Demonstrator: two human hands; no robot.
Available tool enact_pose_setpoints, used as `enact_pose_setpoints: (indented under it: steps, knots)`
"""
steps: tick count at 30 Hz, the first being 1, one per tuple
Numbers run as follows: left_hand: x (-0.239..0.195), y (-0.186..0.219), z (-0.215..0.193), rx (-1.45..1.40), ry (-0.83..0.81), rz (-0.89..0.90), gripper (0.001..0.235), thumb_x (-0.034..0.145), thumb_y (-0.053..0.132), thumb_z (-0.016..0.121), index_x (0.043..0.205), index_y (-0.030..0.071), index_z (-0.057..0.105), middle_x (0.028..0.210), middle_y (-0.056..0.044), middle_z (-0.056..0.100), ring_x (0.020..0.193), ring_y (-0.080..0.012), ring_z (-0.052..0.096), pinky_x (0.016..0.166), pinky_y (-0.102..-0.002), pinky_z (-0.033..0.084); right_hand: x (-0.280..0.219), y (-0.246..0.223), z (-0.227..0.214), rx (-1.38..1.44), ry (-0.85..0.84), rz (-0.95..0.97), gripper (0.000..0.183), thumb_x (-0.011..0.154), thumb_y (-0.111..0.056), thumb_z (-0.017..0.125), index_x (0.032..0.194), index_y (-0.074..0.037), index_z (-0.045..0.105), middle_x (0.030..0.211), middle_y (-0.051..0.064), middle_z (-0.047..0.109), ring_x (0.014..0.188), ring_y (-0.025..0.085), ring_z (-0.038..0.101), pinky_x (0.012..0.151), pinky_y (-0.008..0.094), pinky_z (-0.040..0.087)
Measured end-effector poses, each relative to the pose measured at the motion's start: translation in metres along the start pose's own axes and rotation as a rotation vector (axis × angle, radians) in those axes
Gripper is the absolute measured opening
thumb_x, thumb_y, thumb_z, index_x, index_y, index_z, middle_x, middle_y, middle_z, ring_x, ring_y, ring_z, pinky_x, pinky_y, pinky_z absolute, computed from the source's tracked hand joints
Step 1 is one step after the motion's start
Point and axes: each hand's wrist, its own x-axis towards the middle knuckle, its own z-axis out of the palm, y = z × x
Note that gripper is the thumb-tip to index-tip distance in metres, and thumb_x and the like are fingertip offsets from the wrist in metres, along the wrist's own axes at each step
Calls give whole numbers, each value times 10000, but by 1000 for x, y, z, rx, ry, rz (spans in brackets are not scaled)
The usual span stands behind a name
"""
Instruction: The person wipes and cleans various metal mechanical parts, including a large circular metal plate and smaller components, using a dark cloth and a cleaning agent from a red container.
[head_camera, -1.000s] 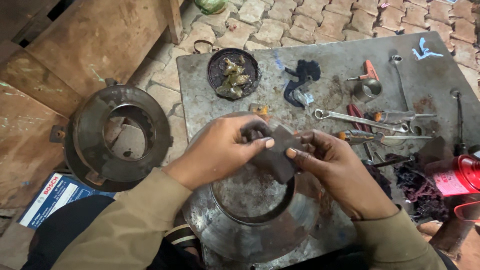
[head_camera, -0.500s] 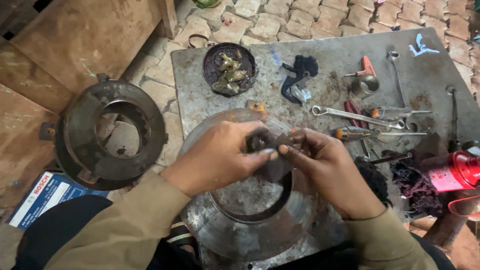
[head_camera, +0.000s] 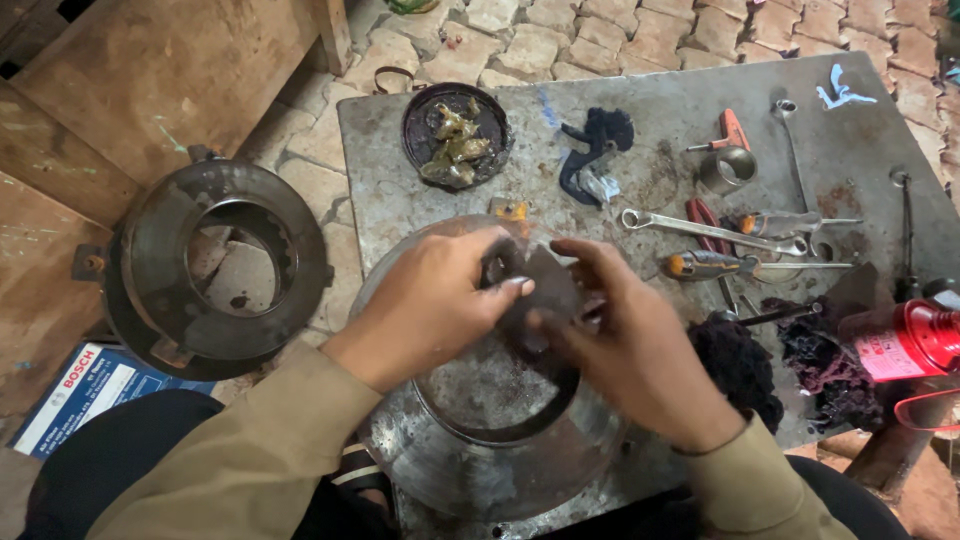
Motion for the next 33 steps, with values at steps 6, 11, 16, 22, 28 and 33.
enact_pose_setpoints:
  steps: [6,11,16,22,28,33]
  knots:
    - [1,-5,5,-172,-48,-86,247,827,259,741,990,75,712,852,-167,746,777,-327,750,679,-421,554,-4,-10,11,-136,23,-257,813,724,-243,864,1412,-40,482,1267,207,640,1129,374,650,919,417,529]
    - [1,-7,7,-168,-31,-37,244,842,255,730,996,69,706,864,-178,739,798,-337,740,672,-422,545,-5,-7,12,-135,33,-255,839,744,-214,833,1463,-38,438,1332,222,611,1176,398,627,941,423,515]
    - [1,-8,8,-99,-7,-43,231,854,277,735,967,77,707,865,-179,739,843,-372,721,688,-457,532,-3,-10,12,-146,69,-200,818,758,-238,823,1463,-71,445,1244,203,661,1111,379,662,900,421,530]
    - [-1,-6,6,41,-4,47,280,836,301,745,1028,102,695,913,-152,748,876,-371,714,725,-474,539,1,-10,5,-204,-8,142,309,815,-293,781,1075,-141,710,953,130,766,900,338,736,751,434,564]
    - [2,-10,-3,209,111,52,318,867,332,741,1077,98,692,956,-156,749,908,-377,702,770,-497,528,6,11,-15,-441,169,-61,166,863,-205,730,991,-103,760,912,170,721,838,395,684,699,478,526]
    - [-1,-23,-9,370,187,150,470,859,365,753,1190,49,649,1049,-164,719,959,-383,686,800,-488,539,14,31,-11,-533,197,-48,197,870,-241,720,1009,-119,788,922,168,728,841,402,693,716,488,546]
